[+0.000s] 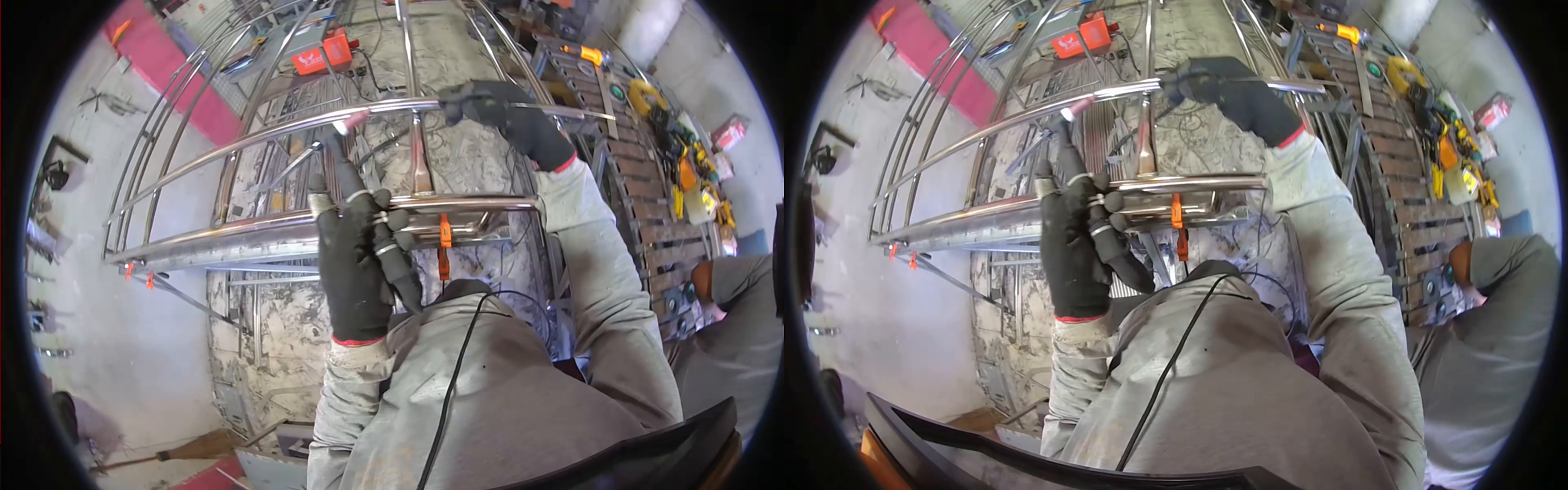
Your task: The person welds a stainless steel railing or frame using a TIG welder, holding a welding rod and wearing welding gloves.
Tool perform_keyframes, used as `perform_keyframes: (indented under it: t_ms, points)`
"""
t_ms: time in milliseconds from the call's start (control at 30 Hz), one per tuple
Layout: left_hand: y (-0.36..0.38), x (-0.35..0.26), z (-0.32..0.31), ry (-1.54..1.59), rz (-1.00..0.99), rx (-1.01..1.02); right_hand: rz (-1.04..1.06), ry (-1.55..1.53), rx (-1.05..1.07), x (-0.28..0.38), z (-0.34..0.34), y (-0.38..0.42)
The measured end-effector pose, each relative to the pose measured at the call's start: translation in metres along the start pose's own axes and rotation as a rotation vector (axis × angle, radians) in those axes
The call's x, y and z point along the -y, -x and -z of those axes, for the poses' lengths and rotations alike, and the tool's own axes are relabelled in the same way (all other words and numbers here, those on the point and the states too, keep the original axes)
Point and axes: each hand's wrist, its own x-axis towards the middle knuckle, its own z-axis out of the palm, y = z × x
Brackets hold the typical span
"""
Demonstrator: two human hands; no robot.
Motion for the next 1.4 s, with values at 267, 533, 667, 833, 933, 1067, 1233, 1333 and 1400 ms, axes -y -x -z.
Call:
perform_keyframes:
  t_ms: [267,533,667,833,933,1067,1233,1333,1400]
  points:
    - [0.015,0.002,-0.043,0.162,0.164,-0.175,-0.131,-0.148,-0.117,0.01,-0.013,0.006]
    - [0.012,-0.006,-0.075,0.22,0.33,-0.37,-0.008,0.562,0.134,0.03,-0.004,-0.004]
    - [0.009,0.007,-0.086,0.045,0.268,-0.35,0.059,0.658,0.136,0.024,0.001,-0.008]
    - [0.008,0.021,-0.089,-0.02,0.111,-0.262,0.155,0.736,0.206,0.013,0.006,-0.008]
    - [0.0,0.018,-0.101,-0.095,0.138,-0.333,0.078,0.697,0.215,0.014,0.006,-0.005]
    - [-0.002,0.015,-0.104,-0.246,0.196,-0.269,0.093,0.672,0.209,0.016,0.005,-0.007]
    - [-0.004,0.031,-0.088,-1.367,-0.55,-0.162,0.04,0.673,0.159,0.016,0.005,-0.007]
    - [-0.002,0.037,-0.095,-1.012,-0.294,-0.165,0.037,0.692,0.198,0.014,0.009,-0.008]
    - [-0.004,0.037,-0.096,-0.986,-0.321,-0.158,-0.004,0.644,0.192,0.018,0.005,-0.007]
